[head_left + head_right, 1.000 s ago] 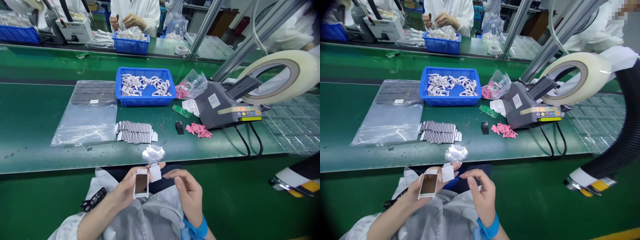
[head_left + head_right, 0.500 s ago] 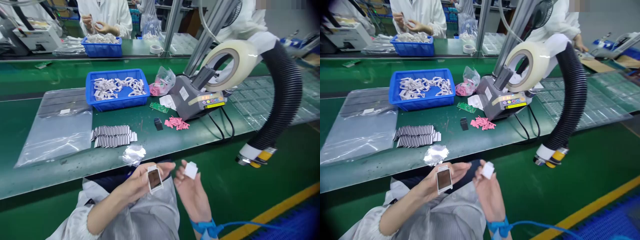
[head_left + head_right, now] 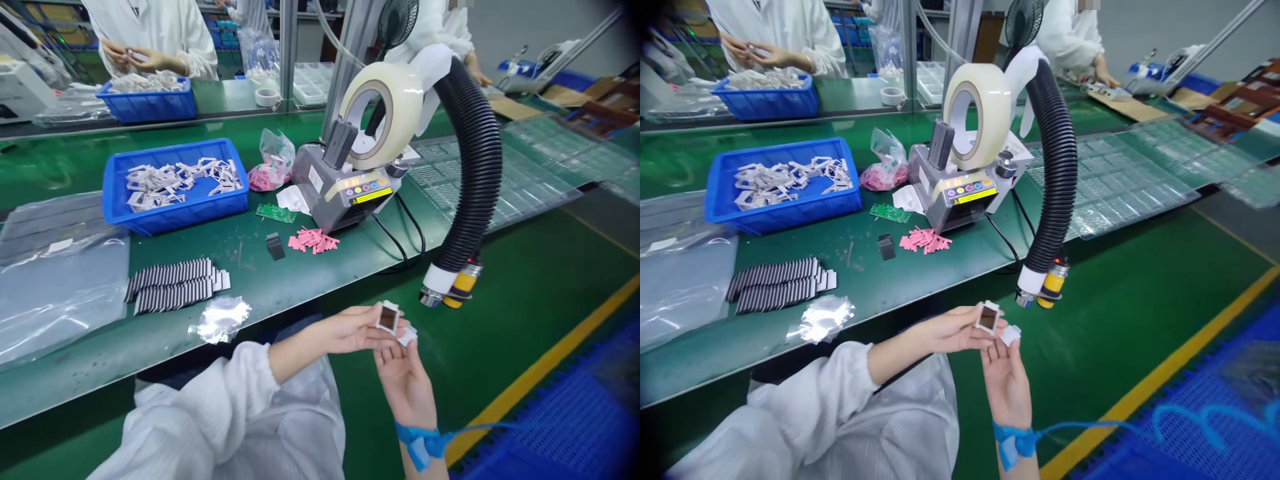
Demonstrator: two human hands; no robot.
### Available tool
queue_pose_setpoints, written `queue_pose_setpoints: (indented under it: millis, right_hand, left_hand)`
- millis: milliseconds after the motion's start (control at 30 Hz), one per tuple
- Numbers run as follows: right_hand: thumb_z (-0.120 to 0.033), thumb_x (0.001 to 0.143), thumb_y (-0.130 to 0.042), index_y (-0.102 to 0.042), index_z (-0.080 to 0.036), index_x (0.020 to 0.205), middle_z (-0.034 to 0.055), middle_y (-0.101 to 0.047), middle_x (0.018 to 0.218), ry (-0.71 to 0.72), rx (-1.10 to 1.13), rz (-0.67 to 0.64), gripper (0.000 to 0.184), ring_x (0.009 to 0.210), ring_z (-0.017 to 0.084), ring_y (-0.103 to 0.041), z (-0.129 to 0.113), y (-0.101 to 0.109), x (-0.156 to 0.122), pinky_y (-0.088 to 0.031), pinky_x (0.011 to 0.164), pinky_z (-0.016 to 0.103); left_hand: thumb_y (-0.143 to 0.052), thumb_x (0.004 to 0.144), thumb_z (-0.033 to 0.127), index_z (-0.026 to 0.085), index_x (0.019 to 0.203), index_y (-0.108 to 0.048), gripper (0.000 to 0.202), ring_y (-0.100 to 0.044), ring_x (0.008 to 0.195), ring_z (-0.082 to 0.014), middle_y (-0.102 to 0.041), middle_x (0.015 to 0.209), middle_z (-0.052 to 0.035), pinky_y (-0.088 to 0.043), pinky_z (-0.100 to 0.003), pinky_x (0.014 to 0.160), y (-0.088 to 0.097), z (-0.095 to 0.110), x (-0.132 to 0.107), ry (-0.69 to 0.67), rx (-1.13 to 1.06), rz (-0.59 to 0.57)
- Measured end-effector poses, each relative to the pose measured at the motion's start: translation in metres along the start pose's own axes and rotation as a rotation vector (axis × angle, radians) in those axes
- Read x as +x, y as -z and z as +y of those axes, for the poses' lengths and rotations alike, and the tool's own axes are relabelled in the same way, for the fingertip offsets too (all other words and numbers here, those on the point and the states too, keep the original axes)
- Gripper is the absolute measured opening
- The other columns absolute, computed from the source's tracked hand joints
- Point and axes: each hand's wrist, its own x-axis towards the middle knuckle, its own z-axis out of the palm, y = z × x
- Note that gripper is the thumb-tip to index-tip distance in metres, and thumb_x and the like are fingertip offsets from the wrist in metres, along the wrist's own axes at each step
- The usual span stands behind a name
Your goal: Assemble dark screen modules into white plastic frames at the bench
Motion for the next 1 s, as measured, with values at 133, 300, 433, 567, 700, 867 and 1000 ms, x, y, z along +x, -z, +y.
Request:
queue_pose_setpoints:
  millis: [133, 300, 433, 567, 700, 867, 1000]
  right_hand:
    - [-0.049, 0.076, -0.064, -0.065, -0.032, 0.098, -0.0052, -0.070, 0.100, 0.034, 0.001, 0.064, 0.028, 0.093, 0.012, -0.063, 0.003, 0.027, 0.011, -0.052, 0.080, 0.025]
    - [-0.047, 0.077, -0.063, -0.066, -0.026, 0.099, 0.0000, -0.069, 0.106, -0.001, 0.010, 0.121, 0.031, 0.095, 0.015, -0.063, -0.003, 0.026, 0.014, -0.054, 0.077, 0.029]
    - [-0.047, 0.077, -0.065, -0.066, -0.027, 0.102, 0.0010, -0.068, 0.107, -0.040, 0.080, 0.043, 0.032, 0.094, 0.014, -0.063, -0.008, -0.004, 0.006, -0.054, 0.078, 0.028]
    - [-0.043, 0.078, -0.064, -0.066, -0.024, 0.099, 0.0018, -0.069, 0.097, -0.045, 0.157, -0.025, 0.028, 0.084, 0.012, -0.064, -0.009, -0.015, 0.002, -0.055, 0.076, 0.027]
    - [-0.038, 0.078, -0.066, -0.065, -0.024, 0.097, -0.0005, -0.070, 0.095, -0.025, 0.191, 0.029, 0.024, 0.086, 0.010, -0.064, -0.005, 0.004, 0.009, -0.055, 0.074, 0.023]
    - [-0.028, 0.069, -0.070, -0.064, -0.025, 0.083, -0.0090, -0.069, 0.081, 0.073, 0.242, 0.156, 0.016, 0.077, 0.005, -0.063, -0.003, 0.032, 0.021, -0.053, 0.068, 0.013]
    - [-0.029, 0.072, -0.066, -0.065, -0.017, 0.089, -0.0025, -0.070, 0.085, 0.091, 0.238, 0.237, 0.020, 0.078, 0.009, -0.064, -0.004, 0.039, 0.028, -0.054, 0.071, 0.019]
  left_hand:
    - [-0.050, 0.090, 0.028, 0.005, 0.094, -0.068, 0.030, -0.067, 0.096, -0.0230, -0.070, 0.097, -0.0154, -0.046, -0.040, 0.093, -0.005, -0.032, 0.039, 0.148, 0.035, 0.011]
    - [-0.047, 0.092, 0.035, 0.011, 0.096, -0.070, 0.033, -0.069, 0.087, -0.0164, -0.071, 0.090, -0.0081, -0.044, -0.035, 0.097, 0.016, -0.059, 0.015, 0.156, 0.010, 0.096]
    - [-0.050, 0.090, 0.038, 0.010, 0.091, -0.071, 0.034, -0.069, 0.070, -0.0081, -0.072, 0.082, -0.0055, -0.052, -0.016, 0.074, 0.041, -0.044, -0.024, 0.061, -0.016, 0.185]
    - [-0.055, 0.088, 0.038, 0.008, 0.096, -0.068, 0.034, -0.071, 0.074, -0.0108, -0.074, 0.085, -0.0085, -0.053, -0.013, 0.066, 0.043, -0.020, -0.029, -0.030, -0.028, 0.214]
    - [0.002, 0.092, 0.024, -0.005, 0.106, -0.058, 0.068, -0.049, 0.113, -0.0247, -0.066, 0.104, -0.0028, -0.045, -0.028, 0.070, 0.020, -0.013, 0.007, -0.065, 0.012, 0.162]
    - [-0.055, 0.087, 0.025, -0.001, 0.103, -0.065, 0.033, -0.060, 0.110, -0.0308, -0.060, 0.119, -0.0279, -0.043, -0.045, 0.099, -0.007, -0.034, 0.048, 0.150, 0.083, 0.025]
    - [-0.050, 0.091, 0.030, -0.003, 0.116, -0.058, 0.042, -0.057, 0.115, -0.0301, -0.058, 0.122, -0.0273, -0.033, -0.050, 0.108, -0.004, -0.047, 0.046, 0.202, 0.103, 0.029]
